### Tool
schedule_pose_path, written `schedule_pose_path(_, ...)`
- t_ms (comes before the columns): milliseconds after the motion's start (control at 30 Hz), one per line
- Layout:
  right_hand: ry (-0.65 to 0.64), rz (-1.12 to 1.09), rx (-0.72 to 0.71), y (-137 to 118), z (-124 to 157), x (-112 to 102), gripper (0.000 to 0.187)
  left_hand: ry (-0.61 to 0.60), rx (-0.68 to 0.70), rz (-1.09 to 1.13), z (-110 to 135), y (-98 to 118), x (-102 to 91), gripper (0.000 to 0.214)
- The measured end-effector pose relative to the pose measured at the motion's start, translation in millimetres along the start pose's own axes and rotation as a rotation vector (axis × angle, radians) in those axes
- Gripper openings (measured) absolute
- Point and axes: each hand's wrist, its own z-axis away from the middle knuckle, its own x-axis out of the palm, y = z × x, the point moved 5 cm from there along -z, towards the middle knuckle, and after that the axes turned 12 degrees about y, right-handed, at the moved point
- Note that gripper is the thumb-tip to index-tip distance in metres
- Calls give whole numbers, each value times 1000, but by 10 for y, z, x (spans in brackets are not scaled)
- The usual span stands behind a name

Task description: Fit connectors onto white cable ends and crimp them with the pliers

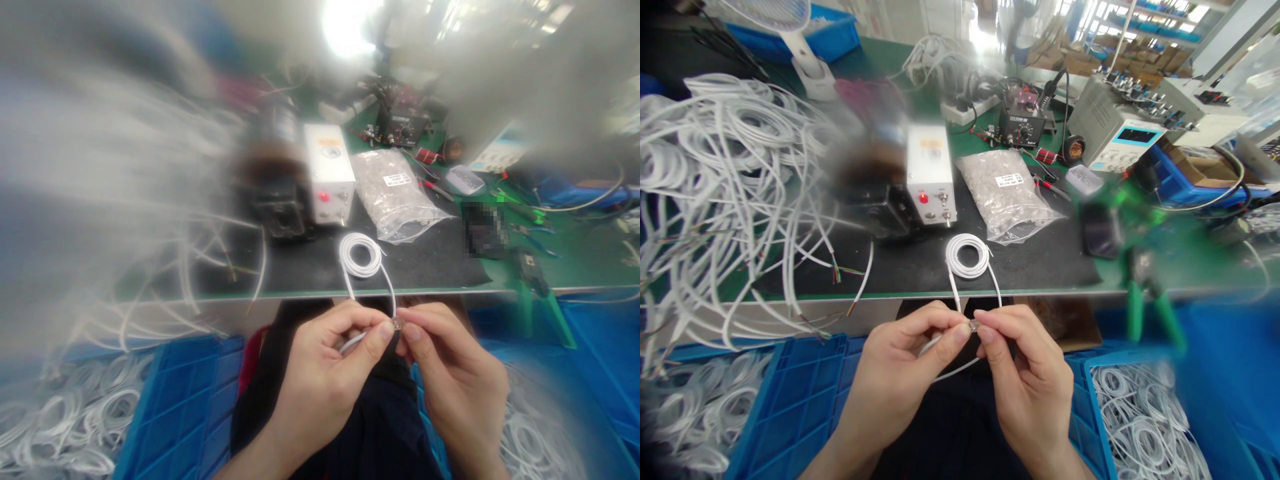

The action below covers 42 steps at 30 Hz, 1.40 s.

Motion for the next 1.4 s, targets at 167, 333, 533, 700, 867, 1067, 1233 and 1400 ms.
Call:
schedule_pose_path(167,0,24,-60,-60,31,-7,22,1,4,6,38,37,-7,17)
schedule_pose_path(333,-3,26,-96,-92,69,-16,28,38,38,-5,44,57,-11,15)
schedule_pose_path(533,4,12,-138,-133,92,-6,31,88,101,-9,91,76,-20,10)
schedule_pose_path(700,36,6,-131,-142,109,-10,33,144,159,-46,116,69,-41,12)
schedule_pose_path(867,3,6,-144,-124,109,-11,35,190,217,-62,135,57,-45,15)
schedule_pose_path(1067,-14,25,-136,-107,102,6,31,242,253,-129,153,52,-78,15)
schedule_pose_path(1233,-18,45,-57,-74,52,30,22,248,274,-131,138,62,-91,14)
schedule_pose_path(1400,-92,-107,163,55,-13,95,13,280,276,-117,110,43,-94,12)
